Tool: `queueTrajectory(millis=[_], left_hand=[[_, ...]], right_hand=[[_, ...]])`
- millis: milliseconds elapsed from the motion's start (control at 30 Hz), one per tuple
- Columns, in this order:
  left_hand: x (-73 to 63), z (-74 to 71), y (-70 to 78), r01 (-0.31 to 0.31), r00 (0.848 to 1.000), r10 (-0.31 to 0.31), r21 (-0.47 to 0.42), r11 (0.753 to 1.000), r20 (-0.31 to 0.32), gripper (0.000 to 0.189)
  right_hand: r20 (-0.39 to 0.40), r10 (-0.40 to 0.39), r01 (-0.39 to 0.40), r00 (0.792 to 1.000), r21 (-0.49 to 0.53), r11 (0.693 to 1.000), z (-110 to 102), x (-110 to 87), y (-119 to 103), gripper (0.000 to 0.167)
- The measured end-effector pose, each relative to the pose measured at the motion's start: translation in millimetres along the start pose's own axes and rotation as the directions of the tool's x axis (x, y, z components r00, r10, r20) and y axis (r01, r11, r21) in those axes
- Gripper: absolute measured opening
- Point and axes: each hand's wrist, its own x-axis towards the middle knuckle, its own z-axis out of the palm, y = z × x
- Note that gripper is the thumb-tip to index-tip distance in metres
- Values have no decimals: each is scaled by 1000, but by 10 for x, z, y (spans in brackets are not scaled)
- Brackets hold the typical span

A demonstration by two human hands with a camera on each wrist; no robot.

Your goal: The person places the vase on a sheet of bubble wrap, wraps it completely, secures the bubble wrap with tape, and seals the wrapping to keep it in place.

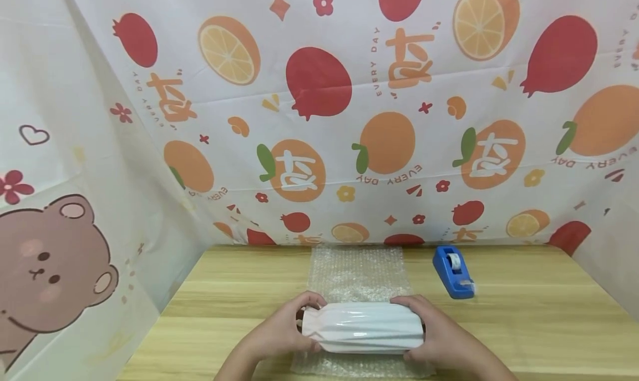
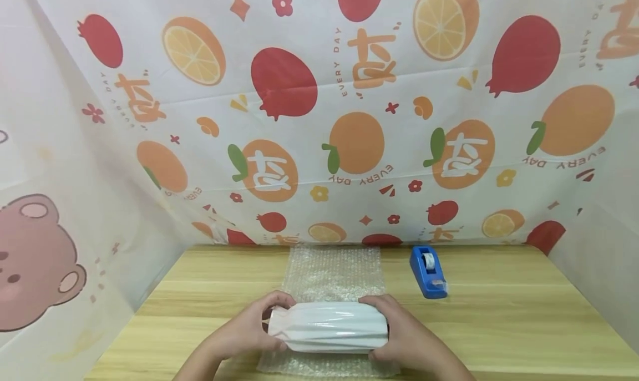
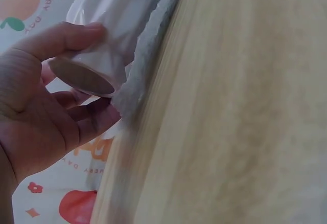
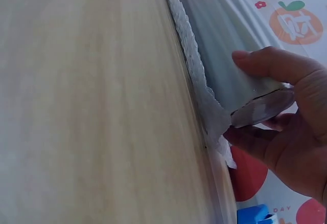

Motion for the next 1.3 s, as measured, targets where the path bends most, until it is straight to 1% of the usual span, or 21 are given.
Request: queueTrajectory(millis=[100,167,333,533,733,933,1300], left_hand=[[7,5,-27,2,1000,-2,40,999,-3,62],[7,9,-41,4,1000,-4,46,999,1,62],[-2,8,-26,22,999,-22,6,1000,28,62],[1,-6,-12,20,999,-20,-3,1000,49,62],[-2,-18,-9,25,999,-25,5,1000,46,61],[-5,-11,-9,25,999,-25,-11,1000,46,61],[-11,9,-21,31,998,-30,-25,999,46,61]], right_hand=[[17,24,-24,1000,-4,1000,17,-10,6,85],[25,51,-51,998,4,999,27,-8,9,86],[37,78,-78,996,11,997,27,-5,11,86],[45,85,-86,995,25,996,20,1,22,86],[51,79,-81,996,35,996,24,17,36,87],[53,70,-72,996,36,997,23,12,49,87],[60,81,-83,995,38,996,8,-8,25,87]])
